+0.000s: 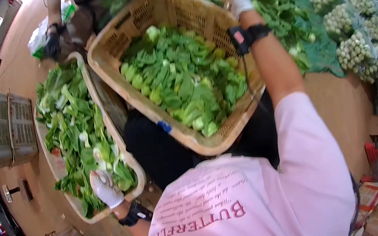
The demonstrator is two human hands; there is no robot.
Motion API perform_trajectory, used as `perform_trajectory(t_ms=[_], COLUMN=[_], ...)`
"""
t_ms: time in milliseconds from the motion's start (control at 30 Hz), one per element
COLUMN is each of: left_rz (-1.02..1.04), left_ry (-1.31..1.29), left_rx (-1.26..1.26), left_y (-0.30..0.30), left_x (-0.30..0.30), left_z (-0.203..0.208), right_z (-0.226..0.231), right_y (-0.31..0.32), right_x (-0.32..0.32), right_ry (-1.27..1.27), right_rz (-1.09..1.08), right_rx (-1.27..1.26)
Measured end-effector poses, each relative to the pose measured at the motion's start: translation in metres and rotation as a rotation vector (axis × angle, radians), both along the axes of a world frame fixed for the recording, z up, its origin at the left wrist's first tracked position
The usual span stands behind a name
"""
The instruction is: The person trims the ends of bok choy heads with a knife and places the trimmed vegetables into a plastic crate.
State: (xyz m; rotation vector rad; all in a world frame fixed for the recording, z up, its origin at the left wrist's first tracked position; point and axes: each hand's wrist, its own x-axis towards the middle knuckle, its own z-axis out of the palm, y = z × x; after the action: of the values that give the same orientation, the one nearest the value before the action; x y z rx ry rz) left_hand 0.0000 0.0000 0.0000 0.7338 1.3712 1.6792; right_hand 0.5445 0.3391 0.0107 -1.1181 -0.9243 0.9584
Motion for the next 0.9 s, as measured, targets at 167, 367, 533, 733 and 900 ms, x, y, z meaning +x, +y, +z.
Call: perform_trajectory(t_ms=[167,367,533,733,900], left_rz=[-0.234,-0.128,-0.067,-0.024,-0.045], left_ry=[-0.387,-0.382,-0.38,-0.324,-0.356], left_rx=[0.131,0.058,-0.027,-0.106,-0.086], left_y=[0.001,0.016,0.01,-0.002,0.004], left_x=[0.007,0.006,0.001,-0.007,-0.003], left_z=[-0.019,-0.008,-0.02,-0.022,-0.026], right_z=[-0.026,-0.201,-0.227,-0.196,-0.172], right_y=[-0.062,-0.087,-0.094,-0.104,-0.124], right_x=[-0.071,-0.136,-0.184,-0.2,-0.188], right_ry=[-0.459,-0.702,-1.184,-1.466,-1.499], right_rz=[0.526,0.734,0.783,0.87,0.762], right_rx=[-0.446,-0.6,-0.355,-0.29,-0.139])
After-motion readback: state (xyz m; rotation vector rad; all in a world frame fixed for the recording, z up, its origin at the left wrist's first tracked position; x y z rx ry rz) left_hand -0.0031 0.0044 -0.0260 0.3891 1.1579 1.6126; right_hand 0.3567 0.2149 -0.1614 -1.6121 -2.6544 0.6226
